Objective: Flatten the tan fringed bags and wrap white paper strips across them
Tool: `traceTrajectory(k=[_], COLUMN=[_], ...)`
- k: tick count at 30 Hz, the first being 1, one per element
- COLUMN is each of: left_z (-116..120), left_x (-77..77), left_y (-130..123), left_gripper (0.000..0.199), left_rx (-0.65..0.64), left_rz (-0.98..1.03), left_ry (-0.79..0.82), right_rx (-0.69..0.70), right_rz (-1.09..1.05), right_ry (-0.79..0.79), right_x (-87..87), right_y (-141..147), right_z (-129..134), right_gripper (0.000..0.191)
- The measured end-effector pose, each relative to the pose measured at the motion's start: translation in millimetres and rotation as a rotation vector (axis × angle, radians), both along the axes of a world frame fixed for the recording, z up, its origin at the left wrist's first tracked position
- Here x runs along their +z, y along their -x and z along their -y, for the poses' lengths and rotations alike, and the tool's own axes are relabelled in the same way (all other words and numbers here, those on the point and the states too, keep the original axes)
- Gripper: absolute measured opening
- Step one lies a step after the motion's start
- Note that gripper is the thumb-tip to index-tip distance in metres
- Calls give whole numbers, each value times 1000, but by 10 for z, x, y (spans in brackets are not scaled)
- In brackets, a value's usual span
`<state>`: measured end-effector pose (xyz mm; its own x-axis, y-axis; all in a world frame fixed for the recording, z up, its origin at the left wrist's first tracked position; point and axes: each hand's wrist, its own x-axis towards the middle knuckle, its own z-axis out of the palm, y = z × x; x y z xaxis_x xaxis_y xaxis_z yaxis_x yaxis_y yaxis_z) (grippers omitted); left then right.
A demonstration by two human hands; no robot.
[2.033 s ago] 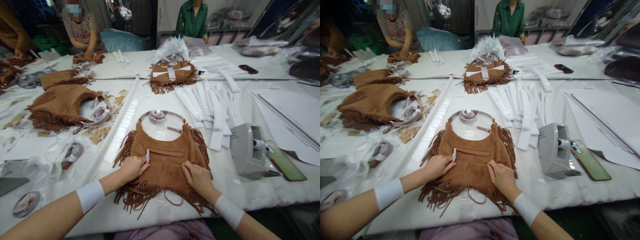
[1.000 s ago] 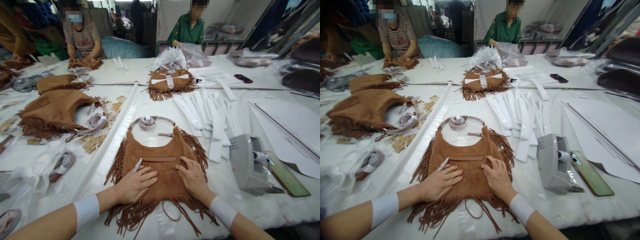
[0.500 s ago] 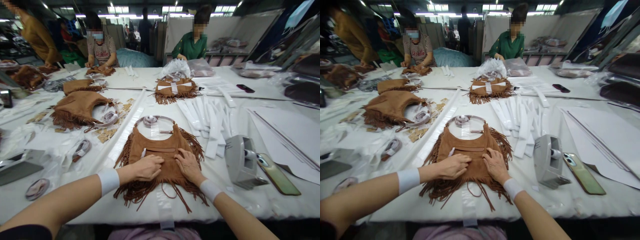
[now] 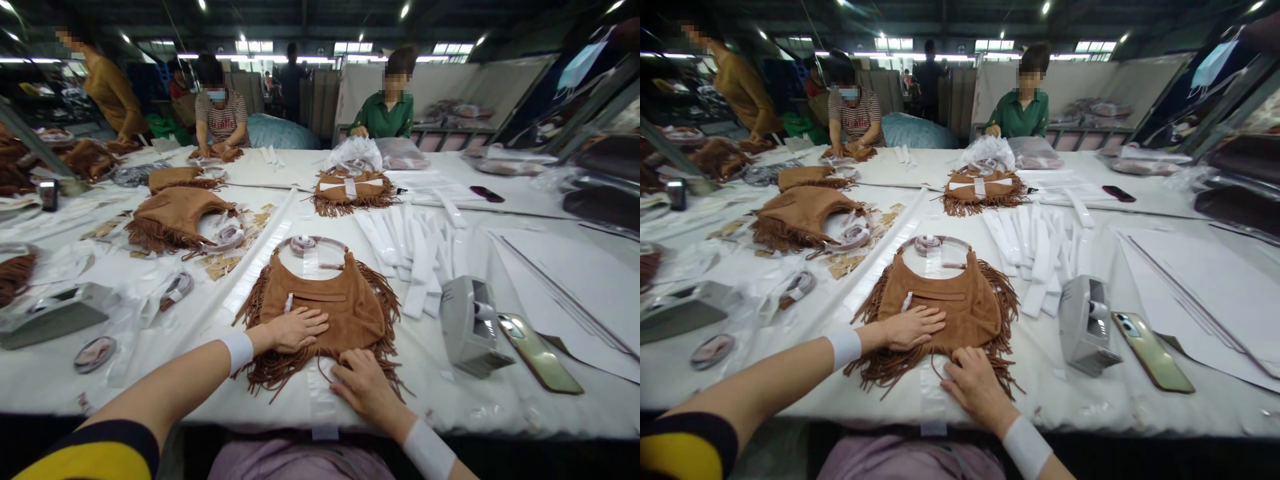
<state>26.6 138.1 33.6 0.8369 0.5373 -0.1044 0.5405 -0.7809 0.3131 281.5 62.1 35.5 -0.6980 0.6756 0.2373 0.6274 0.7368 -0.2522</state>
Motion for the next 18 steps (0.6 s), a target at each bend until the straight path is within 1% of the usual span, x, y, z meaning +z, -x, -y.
traceTrajectory(k=[1, 3, 5, 7, 9, 12, 14, 16, 18], left_z=[13, 48, 87, 123, 149, 169, 177, 184, 189], left_x=[23, 56, 58, 28, -22, -97, -133, -159, -176], left_y=[-10, -33, -54, -64, -62, -51, -48, -53, -65], left_gripper=[54, 56, 63, 72, 77, 76, 76, 76, 76], left_rx=[9, 42, 78, 88, 80, 55, 49, 56, 69], left_rz=[-5, -13, -22, -36, -48, -57, -60, -54, -44], left_ry=[12, 25, 16, -2, -22, -64, -94, -114, -121], right_rx=[-9, -47, -54, -37, -41, -71, -66, -51, -71], right_rz=[13, 5, -15, -16, -11, 9, 19, 26, 37], right_ry=[11, 9, -14, -50, -94, -165, -195, -190, -168], right_x=[-59, -178, -266, -307, -309, -278, -249, -208, -144], right_y=[10, 13, -17, -88, -202, -430, -576, -670, -677], right_z=[78, 150, 136, 78, 8, -89, -134, -154, -152], right_gripper=[12, 12, 18, 22, 25, 27, 29, 30, 29])
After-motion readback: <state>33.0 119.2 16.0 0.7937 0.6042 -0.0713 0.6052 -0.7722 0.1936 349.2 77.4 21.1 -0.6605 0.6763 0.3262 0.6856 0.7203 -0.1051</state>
